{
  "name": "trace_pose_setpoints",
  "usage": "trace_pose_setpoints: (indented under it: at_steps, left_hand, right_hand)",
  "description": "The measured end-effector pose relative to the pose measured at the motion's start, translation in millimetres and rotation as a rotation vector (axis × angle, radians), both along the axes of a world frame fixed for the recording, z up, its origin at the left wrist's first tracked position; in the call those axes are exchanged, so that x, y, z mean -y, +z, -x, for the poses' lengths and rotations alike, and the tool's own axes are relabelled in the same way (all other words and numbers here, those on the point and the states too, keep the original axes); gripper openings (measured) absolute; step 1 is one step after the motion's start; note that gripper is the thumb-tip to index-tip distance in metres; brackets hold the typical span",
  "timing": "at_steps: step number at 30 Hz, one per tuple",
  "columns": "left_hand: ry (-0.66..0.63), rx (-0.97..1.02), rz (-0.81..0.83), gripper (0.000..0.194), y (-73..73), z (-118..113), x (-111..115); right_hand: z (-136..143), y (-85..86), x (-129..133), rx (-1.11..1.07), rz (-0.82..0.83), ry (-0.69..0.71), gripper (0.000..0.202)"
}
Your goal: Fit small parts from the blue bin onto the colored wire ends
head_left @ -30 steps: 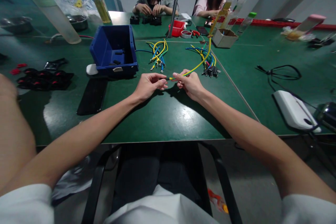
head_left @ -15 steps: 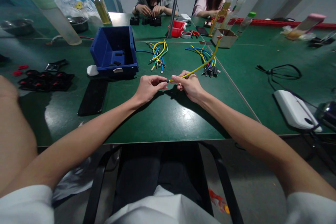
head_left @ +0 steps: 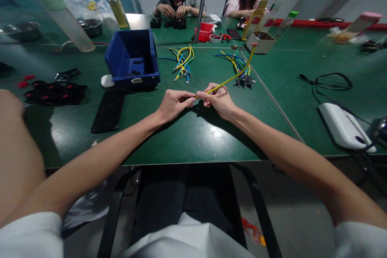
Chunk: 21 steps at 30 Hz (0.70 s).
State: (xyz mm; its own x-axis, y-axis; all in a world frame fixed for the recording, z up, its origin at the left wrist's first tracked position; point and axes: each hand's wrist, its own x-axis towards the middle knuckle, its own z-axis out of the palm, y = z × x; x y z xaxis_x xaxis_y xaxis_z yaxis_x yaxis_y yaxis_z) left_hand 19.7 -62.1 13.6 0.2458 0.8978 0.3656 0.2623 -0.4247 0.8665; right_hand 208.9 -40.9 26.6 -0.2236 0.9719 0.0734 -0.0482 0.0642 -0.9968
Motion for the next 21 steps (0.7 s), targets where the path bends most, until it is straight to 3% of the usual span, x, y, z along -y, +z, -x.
trace_pose_setpoints:
  at_steps: [9, 21]
  left_hand:
    - [0.132, -0.166, -0.204, 0.031, 6.7, 0.8, -3.0]
    - [0.042, -0.309, -0.303, 0.027, 0.1, 7.0, -7.9]
  right_hand:
    - [0.9, 7.5, -4.0, -0.108, 0.136, 0.022, 0.056]
    - [-1.1, 0.7, -3.0, -0.109, 0.103, 0.036, 0.051]
